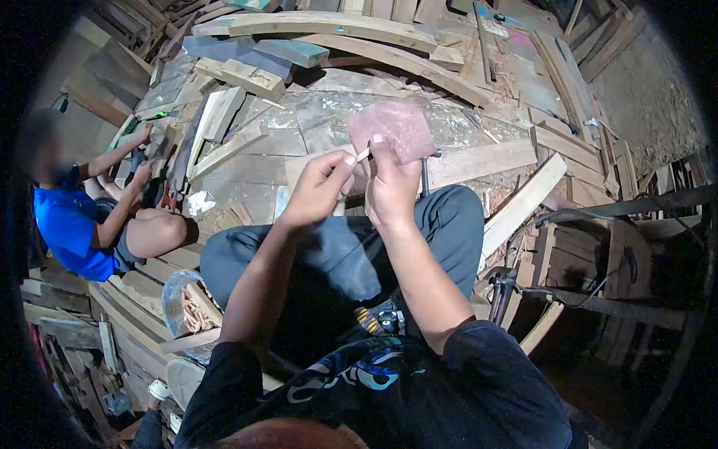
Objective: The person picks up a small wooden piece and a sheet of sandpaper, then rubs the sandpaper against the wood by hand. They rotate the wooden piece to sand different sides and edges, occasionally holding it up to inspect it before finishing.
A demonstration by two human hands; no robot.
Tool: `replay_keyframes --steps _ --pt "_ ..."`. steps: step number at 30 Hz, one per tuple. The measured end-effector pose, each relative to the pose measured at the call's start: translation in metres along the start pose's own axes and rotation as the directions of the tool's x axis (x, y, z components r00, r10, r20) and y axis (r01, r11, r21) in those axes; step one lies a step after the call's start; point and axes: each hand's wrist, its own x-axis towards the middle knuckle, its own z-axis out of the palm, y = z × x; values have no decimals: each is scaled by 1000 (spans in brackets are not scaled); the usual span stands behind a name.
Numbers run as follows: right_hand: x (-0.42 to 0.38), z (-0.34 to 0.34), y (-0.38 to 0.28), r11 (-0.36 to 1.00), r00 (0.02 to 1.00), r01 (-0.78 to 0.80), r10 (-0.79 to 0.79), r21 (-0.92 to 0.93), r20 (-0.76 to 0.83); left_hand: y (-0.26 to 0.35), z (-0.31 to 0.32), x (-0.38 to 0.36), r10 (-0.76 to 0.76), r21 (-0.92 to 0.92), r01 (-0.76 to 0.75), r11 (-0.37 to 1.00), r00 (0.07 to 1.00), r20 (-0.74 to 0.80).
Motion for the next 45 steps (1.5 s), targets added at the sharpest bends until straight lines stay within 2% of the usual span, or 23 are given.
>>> replay_keyframes --steps 1,4,5,8,9,11,14,15,18,19,22,23,24,26,28,32,33,36,37,40,41,44,45 --pt "0 -1 1 1000 1000 -8 9 23 -18 -1 -1 0 -29 -12 29 999 999 14" --pt "3 -5 5 996 997 -32 38 89 -72 7 0 -2 47 150 -46 988 999 -3" --pt "7 -6 9 992 989 -6 24 128 -143 7 0 -3 61 155 -56 986 998 -29" --pt "6 -8 6 999 988 -5 12 46 -151 8 2 -3 113 175 -94 980 988 -104" --pt "2 -5 4 994 996 -48 56 102 -72 6 2 -3 118 184 -94 978 985 -126" --pt "-4 2 6 991 994 -56 67 122 -81 1 2 0 132 203 -96 975 976 -171" --pt "-1 1 2 994 991 -38 50 100 -126 2 1 -1 103 245 -76 966 990 -100" --pt "2 -3 -1 996 990 -39 49 83 -132 7 3 -3 22 247 -2 969 997 -80" --pt "-1 1 0 994 994 -13 25 111 -108 -2 8 -2 80 131 -59 990 983 -164" --pt "-7 6 0 993 986 -30 49 118 -160 -2 7 0 47 116 -27 993 983 -175" --pt "-2 -5 4 996 989 -68 74 54 -128 -1 7 1 121 102 -105 989 980 -159" --pt "1 -7 5 994 991 -66 76 90 -111 -4 8 -1 11 10 -10 1000 993 -117" --pt "1 -8 4 998 987 -38 46 58 -152 -6 7 -1 -21 43 25 999 995 -95" --pt "0 -6 10 1000 984 4 -1 18 -177 -9 8 -2 70 83 -61 995 992 -109" --pt "-6 -1 6 994 994 -58 67 97 -91 -9 4 -1 3 -14 -3 1000 998 -60" --pt "-9 5 4 996 995 -28 36 88 -91 -1 3 -1 -67 -161 61 985 997 -38" --pt "-9 6 6 996 994 -18 28 89 -110 -2 -1 -2 -126 -195 124 973 992 2" --pt "-11 7 10 998 992 24 -16 61 -128 -1 4 0 12 -27 -13 1000 999 -41" --pt "-12 7 4 997 996 -4 10 74 -84 4 5 -3 -94 0 94 996 994 -53" --pt "0 -11 9 997 993 17 -9 69 -114 4 8 -4 66 114 -64 991 998 -21" --pt "1 -11 5 998 989 18 -8 65 -150 1 10 -3 52 155 -47 987 998 -31" --pt "-6 2 1 999 991 23 -17 47 -135 2 13 -4 56 58 -51 997 994 -92" --pt "-11 5 6 994 980 -28 49 104 -195 -4 13 -2 83 47 -78 996 991 -109"
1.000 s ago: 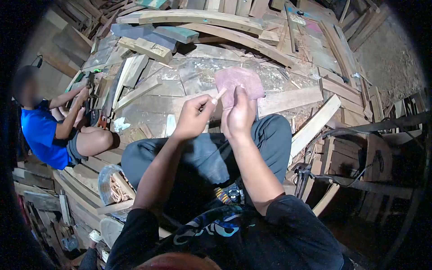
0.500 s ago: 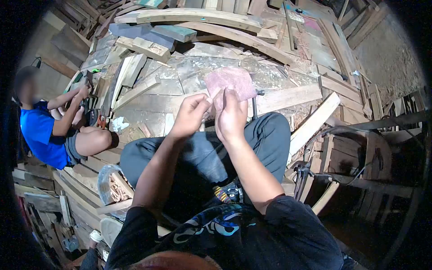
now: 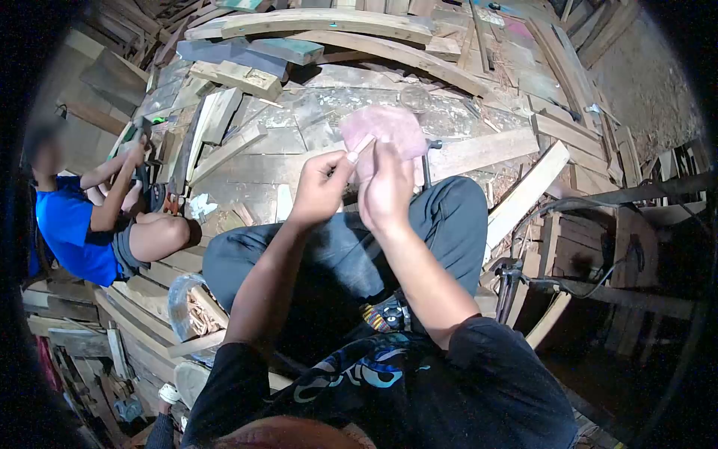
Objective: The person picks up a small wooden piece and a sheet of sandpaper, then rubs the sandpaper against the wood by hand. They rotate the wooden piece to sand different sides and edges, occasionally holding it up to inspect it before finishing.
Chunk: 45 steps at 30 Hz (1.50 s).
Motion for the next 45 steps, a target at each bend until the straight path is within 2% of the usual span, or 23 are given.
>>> replay_keyframes --steps 3,4,5,7,8,11,12,15,16,17,20,23,25,27,28,31,32,35,36,38,40,43,45 --pt "9 -13 1 998 996 -60 59 7 64 -4 -6 1 -62 43 59 997 995 78" --pt "13 -14 1 1000 998 2 -3 5 55 -6 -5 0 -53 27 52 998 997 61" --pt "12 -15 -1 1000 1000 -9 9 3 9 -8 -4 0 -43 12 42 999 998 46" --pt "3 -7 7 999 999 -16 14 33 47 -10 -2 0 -21 -18 21 1000 1000 15" --pt "-6 4 3 1000 999 2 -3 15 39 -2 -6 0 -119 -56 121 991 992 40" --pt "13 -8 3 1000 997 13 -14 10 75 6 -9 2 -58 17 57 998 994 96" --pt "16 -9 1 1000 1000 16 -17 19 16 -2 -10 1 -40 56 34 998 994 106" --pt "-5 0 8 1000 998 -2 0 20 68 -12 -8 0 -78 -80 79 994 997 20" --pt "-4 6 7 998 1000 6 -6 69 0 -10 -11 0 -63 -49 66 997 997 43" --pt "3 -4 3 998 997 -54 52 35 58 -7 -11 1 -64 -11 65 998 995 81" --pt "16 -15 -2 1000 1000 -3 3 24 26 -4 -10 1 -37 91 25 996 990 137" --pt "-7 5 5 998 999 2 0 57 -46 -6 -10 4 -102 -34 105 994 991 91" --pt "6 -10 3 998 998 -52 53 25 -27 10 -11 2 -243 -90 264 960 950 196" --pt "12 -11 -3 1000 999 8 -9 12 42 -1 -11 4 -19 46 11 999 982 186" --pt "6 -8 3 999 999 31 -31 8 -35 -3 -9 0 -101 2 101 995 987 123" --pt "4 -10 8 999 999 -30 30 10 32 -8 -11 1 1 18 -2 1000 996 86" --pt "9 -12 2 1000 999 -16 16 10 40 9 -12 0 -197 -59 210 976 964 178" --pt "9 -8 2 1000 1000 -9 9 12 7 -4 -10 1 -116 34 113 993 987 111" --pt "1 -3 5 1000 1000 -13 13 22 23 -10 -8 2 -64 -35 67 997 996 60" --pt "10 -17 6 998 989 -63 63 -9 137 -13 -12 1 -93 30 89 996 985 143" --pt "16 -22 0 999 996 -36 34 17 82 -10 -15 1 -119 91 101 991 969 218" --pt "-3 -2 5 998 999 -45 46 44 -13 -7 -9 1 -83 -16 85 996 993 89" --pt "-2 -4 4 1000 999 1 -2 30 41 -5 -9 1 -94 13 93 996 990 103"
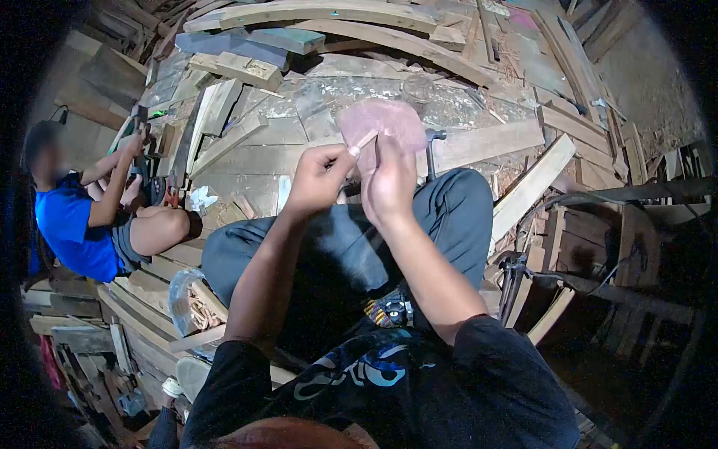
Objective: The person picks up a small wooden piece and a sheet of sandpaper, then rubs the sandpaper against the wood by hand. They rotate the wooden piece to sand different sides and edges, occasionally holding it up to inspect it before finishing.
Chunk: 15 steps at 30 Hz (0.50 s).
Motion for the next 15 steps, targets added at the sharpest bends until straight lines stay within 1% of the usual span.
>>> replay_keyframes --steps 2,3,6,7,8,10,11,12,14,15 --pt "17 -10 -7 998 999 -31 30 -47 -23 2 5 0 30 55 -31 998 999 17" --pt "25 -15 -4 999 999 -41 40 -17 -34 -2 6 1 61 109 -63 992 998 20" --pt "5 -6 7 997 998 -56 55 -48 -16 -3 0 1 -21 -18 20 1000 999 -50" --pt "7 -5 7 998 996 -54 52 -38 -66 -2 -2 0 7 -11 -7 1000 1000 -30" --pt "12 -6 1 993 992 -118 118 -10 -49 0 -2 0 5 2 -5 1000 1000 -6" --pt "25 -14 -3 1000 999 -31 31 2 -16 2 -2 1 -1 24 0 1000 999 32" --pt "21 -9 -1 1000 999 12 -12 -10 -45 0 -1 1 -8 -9 8 1000 1000 5" --pt "12 -5 -2 998 999 -23 26 -58 38 -2 -2 1 -24 -26 24 999 1000 -3" --pt "9 -4 7 997 996 -72 72 -15 -43 -2 -4 0 -59 -56 58 997 998 -12" --pt "17 -11 1 992 990 -129 130 -6 59 2 -2 0 -50 -48 50 998 999 -8"
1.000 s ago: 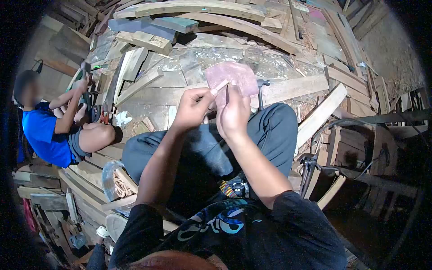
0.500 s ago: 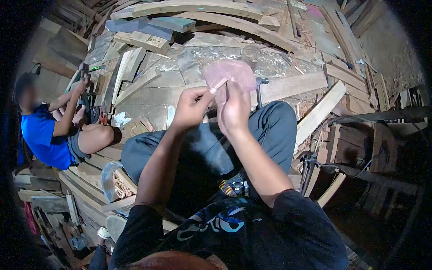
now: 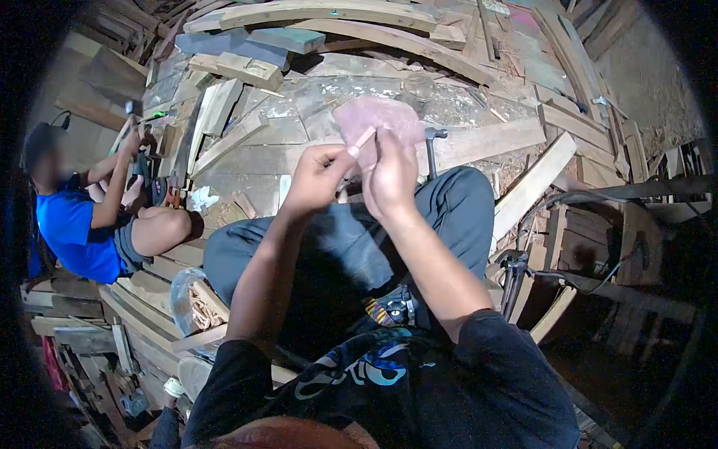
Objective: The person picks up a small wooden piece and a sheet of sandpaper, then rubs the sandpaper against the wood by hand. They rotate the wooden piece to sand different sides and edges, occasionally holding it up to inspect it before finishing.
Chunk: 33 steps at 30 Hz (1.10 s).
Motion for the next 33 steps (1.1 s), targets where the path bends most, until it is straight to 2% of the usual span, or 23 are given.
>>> replay_keyframes --steps 1,3,7,8,10,11,12,13,15,16,19,20,21,23,24,27,28,30,31,32,33 --pt "4 -2 -4 997 998 67 -67 -38 -14 2 0 0 0 24 0 1000 1000 3" --pt "4 -1 -12 998 995 68 -69 -15 -75 4 1 0 3 62 -3 998 1000 0" --pt "-7 3 0 997 994 75 -76 -26 -72 1 1 1 8 -16 -7 1000 1000 9" --pt "-1 0 -8 997 994 80 -80 -12 -68 7 -2 1 -47 -5 47 999 995 85" --pt "-1 4 -10 992 989 118 -121 -38 -88 -2 -2 2 48 78 -49 996 999 13" --pt "-2 7 2 995 991 98 -96 18 -95 -2 -2 3 97 125 -94 988 995 -19" --pt "-5 7 4 995 994 103 -103 1 -38 -1 0 0 35 8 -35 999 998 -49" --pt "-8 8 3 994 994 111 -110 -19 19 2 0 0 16 7 -16 1000 1000 -13" --pt "4 -5 -7 995 995 101 -101 -2 21 9 -1 0 -19 1 19 1000 998 59" --pt "8 -9 -11 996 995 93 -93 2 25 6 -1 1 7 41 -8 999 999 44" --pt "-12 14 2 996 996 92 -92 18 -24 -10 -4 3 9 -82 -8 997 1000 9" --pt "-7 9 0 1000 994 17 -16 15 -105 -2 -4 1 31 -48 -30 998 999 13" --pt "-1 2 -6 999 999 40 -40 -27 -11 0 -3 0 27 -6 -27 1000 999 20" --pt "4 0 -17 998 998 59 -59 -7 -14 2 -2 0 21 75 -23 997 1000 21" --pt "-2 9 -10 995 992 100 -100 -5 -77 5 1 0 9 59 -7 998 1000 -24" --pt "-6 9 -3 998 998 63 -63 6 -15 3 -3 2 46 -15 -46 999 999 -7" --pt "-2 6 -8 996 995 87 -87 6 -38 6 -6 1 -56 -36 59 998 994 89" --pt "1 8 -12 996 995 83 -82 15 -61 4 -3 2 -35 -11 36 999 999 26" --pt "-7 13 -6 994 994 106 -106 -8 -24 1 -2 1 -28 4 28 1000 1000 -7" --pt "-8 13 -3 997 996 73 -74 -9 -44 1 -3 2 20 -75 -20 997 1000 -4" --pt "-8 12 0 999 997 42 -42 -10 -64 1 -4 2 10 -49 -9 999 999 30"
